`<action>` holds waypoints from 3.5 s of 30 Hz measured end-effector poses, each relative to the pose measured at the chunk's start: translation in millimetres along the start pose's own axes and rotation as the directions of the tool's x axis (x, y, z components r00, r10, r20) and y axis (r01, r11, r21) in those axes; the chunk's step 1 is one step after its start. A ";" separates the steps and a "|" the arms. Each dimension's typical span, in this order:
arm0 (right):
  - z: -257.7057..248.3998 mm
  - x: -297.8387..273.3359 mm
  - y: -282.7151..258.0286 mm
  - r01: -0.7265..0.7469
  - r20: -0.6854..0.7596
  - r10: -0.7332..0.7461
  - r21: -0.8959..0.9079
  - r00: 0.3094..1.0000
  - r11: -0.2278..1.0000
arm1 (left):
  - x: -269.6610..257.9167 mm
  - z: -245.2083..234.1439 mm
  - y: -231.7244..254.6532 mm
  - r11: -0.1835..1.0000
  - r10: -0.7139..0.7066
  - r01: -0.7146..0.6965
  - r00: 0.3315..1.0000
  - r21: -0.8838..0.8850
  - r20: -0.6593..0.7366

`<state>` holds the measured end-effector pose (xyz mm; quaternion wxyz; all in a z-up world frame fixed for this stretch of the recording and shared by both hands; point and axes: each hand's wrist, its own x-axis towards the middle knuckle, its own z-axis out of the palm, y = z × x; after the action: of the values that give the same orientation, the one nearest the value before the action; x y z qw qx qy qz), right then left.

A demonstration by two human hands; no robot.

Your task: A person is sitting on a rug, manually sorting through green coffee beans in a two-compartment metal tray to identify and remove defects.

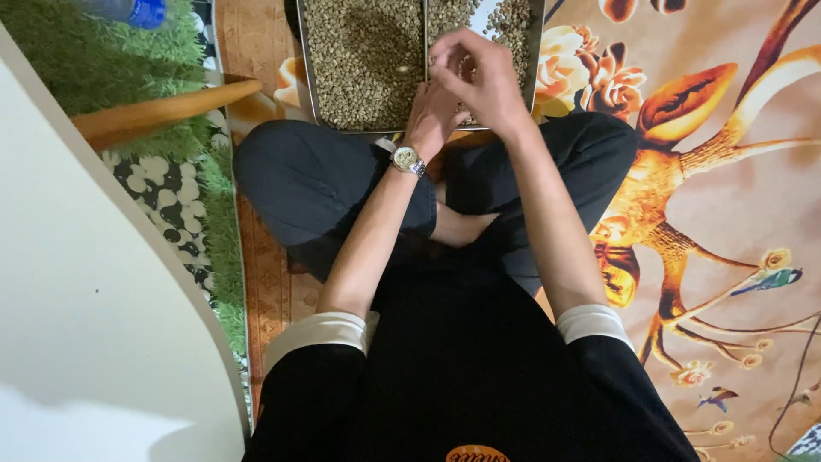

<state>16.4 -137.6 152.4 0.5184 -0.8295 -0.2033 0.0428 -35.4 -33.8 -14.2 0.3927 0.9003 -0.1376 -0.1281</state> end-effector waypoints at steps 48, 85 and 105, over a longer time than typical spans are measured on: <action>-2.6 -106.9 132.2 -0.198 0.021 0.287 -0.676 0.958 0.710 | 15.4 1.1 0.4 0.971 0.158 -0.106 0.959 0.215 -0.237; -8.9 -101.6 108.8 -0.276 0.041 0.328 -0.449 0.944 0.850 | 9.4 -28.2 20.8 0.985 0.163 -0.139 0.934 0.099 -0.317; -0.3 -110.1 123.0 -0.193 0.060 0.290 -0.618 0.955 0.762 | 5.2 6.7 4.2 0.920 0.279 -0.264 0.960 0.290 -0.012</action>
<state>-48.0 -226.6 29.2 0.1984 -0.9649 -0.1362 0.1052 -33.4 -42.8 -16.2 0.2759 0.9228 -0.2676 -0.0273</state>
